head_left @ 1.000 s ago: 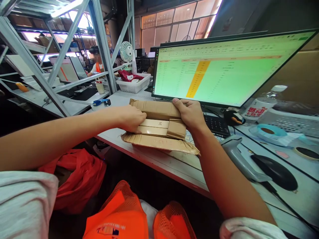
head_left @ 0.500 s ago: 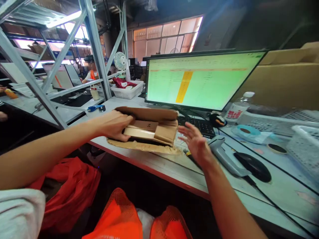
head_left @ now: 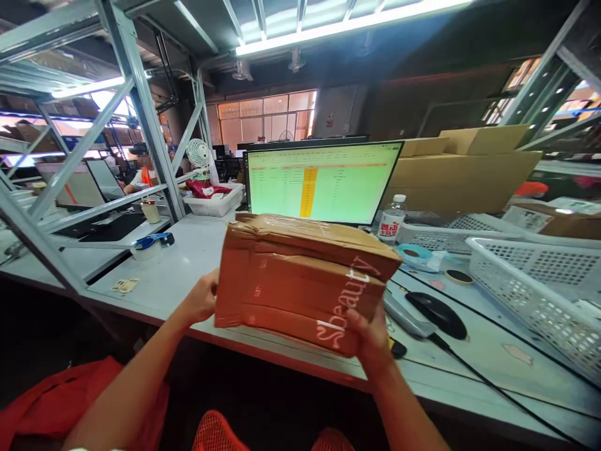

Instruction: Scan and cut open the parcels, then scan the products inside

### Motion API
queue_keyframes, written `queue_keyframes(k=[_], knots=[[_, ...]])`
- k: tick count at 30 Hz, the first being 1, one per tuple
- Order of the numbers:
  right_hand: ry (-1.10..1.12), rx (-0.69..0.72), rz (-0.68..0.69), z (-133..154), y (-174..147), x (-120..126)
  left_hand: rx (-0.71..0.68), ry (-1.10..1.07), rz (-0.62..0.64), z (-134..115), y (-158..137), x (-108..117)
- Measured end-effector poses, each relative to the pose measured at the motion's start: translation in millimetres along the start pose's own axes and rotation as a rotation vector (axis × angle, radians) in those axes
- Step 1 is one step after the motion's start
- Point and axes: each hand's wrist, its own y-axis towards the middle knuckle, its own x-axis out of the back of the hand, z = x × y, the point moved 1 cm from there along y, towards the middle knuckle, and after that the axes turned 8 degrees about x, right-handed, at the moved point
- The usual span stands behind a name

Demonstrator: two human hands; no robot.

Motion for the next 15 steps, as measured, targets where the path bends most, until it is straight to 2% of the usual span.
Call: queue_keyframes(k=[2,3,6,8,12,15], knots=[[-0.004,-0.092,-0.06,21,13,19,0.099,-0.107,-0.055,20,-2,6],[-0.019,-0.119,-0.098,32,20,30,0.151,-0.134,-0.125,31,-4,10],[-0.123,-0.095,-0.212,70,45,53,0.275,-0.143,-0.359,65,-8,19],[-0.262,-0.074,-0.19,93,65,55,0.349,-0.165,-0.417,86,-11,16],[-0.673,-0.088,0.109,127,101,23,0.5,-0.2,-0.365,114,-17,-2],[-0.894,0.035,0.229,146,124,-16,0.563,-0.074,-0.27,118,-21,-7]])
